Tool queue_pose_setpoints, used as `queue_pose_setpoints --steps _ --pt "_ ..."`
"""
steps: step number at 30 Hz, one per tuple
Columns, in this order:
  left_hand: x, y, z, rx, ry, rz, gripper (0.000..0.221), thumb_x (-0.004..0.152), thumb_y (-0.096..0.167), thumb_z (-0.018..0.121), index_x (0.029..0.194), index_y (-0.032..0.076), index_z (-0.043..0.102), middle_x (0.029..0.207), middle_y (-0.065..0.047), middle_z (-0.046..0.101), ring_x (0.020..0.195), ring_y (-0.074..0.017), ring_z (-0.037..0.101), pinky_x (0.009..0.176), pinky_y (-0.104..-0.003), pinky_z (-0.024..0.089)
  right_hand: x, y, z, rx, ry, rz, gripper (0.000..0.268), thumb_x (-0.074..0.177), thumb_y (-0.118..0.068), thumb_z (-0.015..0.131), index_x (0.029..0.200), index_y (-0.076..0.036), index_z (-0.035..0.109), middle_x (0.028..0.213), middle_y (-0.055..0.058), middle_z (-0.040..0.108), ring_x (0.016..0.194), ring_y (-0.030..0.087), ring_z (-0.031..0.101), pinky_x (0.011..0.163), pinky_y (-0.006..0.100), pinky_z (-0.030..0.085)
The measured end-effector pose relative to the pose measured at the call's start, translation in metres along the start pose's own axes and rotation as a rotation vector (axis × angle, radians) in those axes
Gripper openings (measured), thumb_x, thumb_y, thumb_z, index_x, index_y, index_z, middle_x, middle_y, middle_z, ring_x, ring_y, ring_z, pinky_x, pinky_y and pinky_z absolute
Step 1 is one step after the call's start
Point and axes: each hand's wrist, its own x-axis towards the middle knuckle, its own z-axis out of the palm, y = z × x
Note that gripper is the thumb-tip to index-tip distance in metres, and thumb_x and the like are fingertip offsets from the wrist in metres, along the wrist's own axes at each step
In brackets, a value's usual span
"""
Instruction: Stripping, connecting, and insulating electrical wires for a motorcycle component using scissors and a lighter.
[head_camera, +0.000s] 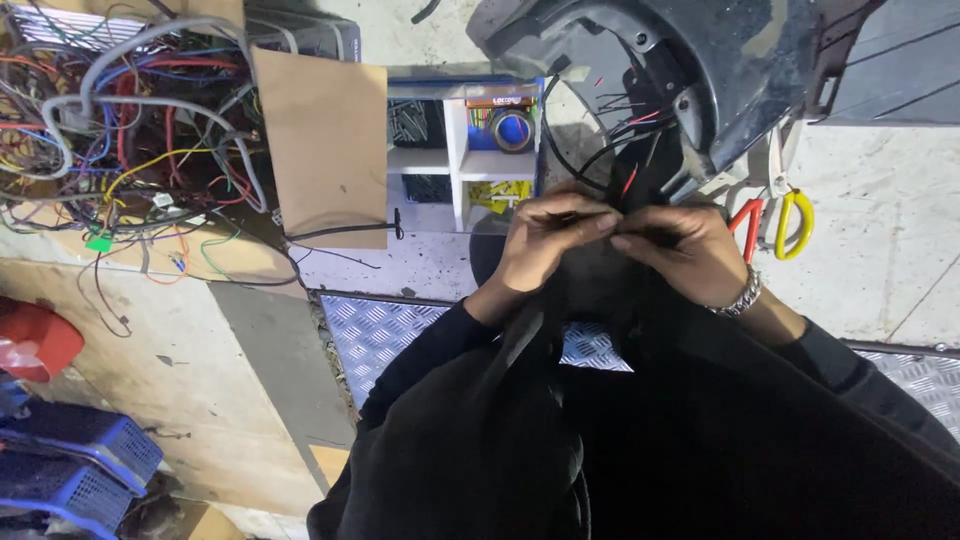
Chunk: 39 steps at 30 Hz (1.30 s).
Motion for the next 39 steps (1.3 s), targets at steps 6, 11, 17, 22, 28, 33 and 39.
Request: queue_pose_setpoints --steps 6,11,17,22,28,33,39 --pt "0.007 0.035 -0.03 0.2 0.275 0.058 0.009 0.092 0.019 0.079 0.097 0.012 0.077 0.081 0.0 0.071 0.076 -0.0015 0.061 0.063 -0.017 0.046 -0.001 -0.009 0.002 -0.008 -0.048 0.037 0.015 0.09 -0.013 0.079 0.1 -0.003 0.078 0.08 0.016 0.074 0.074 0.022 0.07 0.068 0.036 0.053" --pt "0.001 0.043 -0.057 0.52 0.313 0.236 0.011 0.1 0.017 0.07 0.101 0.007 0.074 0.083 -0.009 0.07 0.077 -0.0141 0.064 0.067 -0.029 0.053 0.005 -0.016 -0.002 0.001 -0.062 0.017 0.015 0.093 -0.013 0.076 0.105 -0.005 0.079 0.081 0.011 0.075 0.077 0.015 0.069 0.067 0.03 0.052" --pt "-0.016 0.04 -0.066 0.932 0.462 0.444 0.007 0.102 0.016 0.067 0.106 0.012 0.071 0.091 -0.005 0.065 0.08 -0.0258 0.065 0.067 -0.033 0.053 0.007 -0.01 -0.002 -0.031 -0.085 0.018 0.016 0.097 -0.012 0.071 0.107 -0.001 0.078 0.077 0.014 0.073 0.075 0.018 0.07 0.066 0.031 0.051" --pt "-0.021 0.024 -0.083 1.092 0.592 0.446 0.02 0.102 0.013 0.065 0.121 0.006 0.063 0.104 -0.016 0.058 0.093 -0.0401 0.063 0.075 -0.044 0.056 0.007 -0.013 0.003 -0.054 -0.063 0.058 0.016 0.095 -0.01 0.073 0.108 -0.002 0.078 0.089 0.019 0.076 0.091 0.024 0.074 0.073 0.034 0.053" --pt "0.009 0.021 -0.105 1.399 0.578 0.473 0.022 0.106 0.008 0.056 0.128 0.003 0.058 0.109 -0.021 0.058 0.1 -0.0469 0.065 0.083 -0.052 0.058 0.007 -0.019 0.004 -0.084 -0.073 0.073 0.018 0.097 -0.011 0.072 0.109 0.0 0.077 0.09 0.021 0.076 0.093 0.028 0.074 0.076 0.037 0.054" --pt "0.047 0.033 -0.122 1.464 0.489 0.039 0.031 0.089 -0.008 0.05 0.119 -0.004 0.055 0.091 -0.02 0.068 0.074 -0.0304 0.067 0.069 -0.042 0.051 0.009 -0.027 0.005 -0.289 -0.125 0.053 0.024 0.09 -0.011 0.074 0.111 0.0 0.076 0.089 0.009 0.079 0.059 0.014 0.068 0.056 0.024 0.053" --pt "0.076 0.012 -0.15 1.442 0.499 0.118 0.015 0.083 0.004 0.07 0.093 -0.007 0.071 0.086 -0.02 0.075 0.068 -0.0315 0.074 0.062 -0.036 0.057 0.007 -0.023 0.003 -0.294 -0.102 0.015 0.022 0.089 -0.012 0.076 0.108 -0.001 0.077 0.087 0.006 0.078 0.058 0.012 0.065 0.056 0.024 0.051"
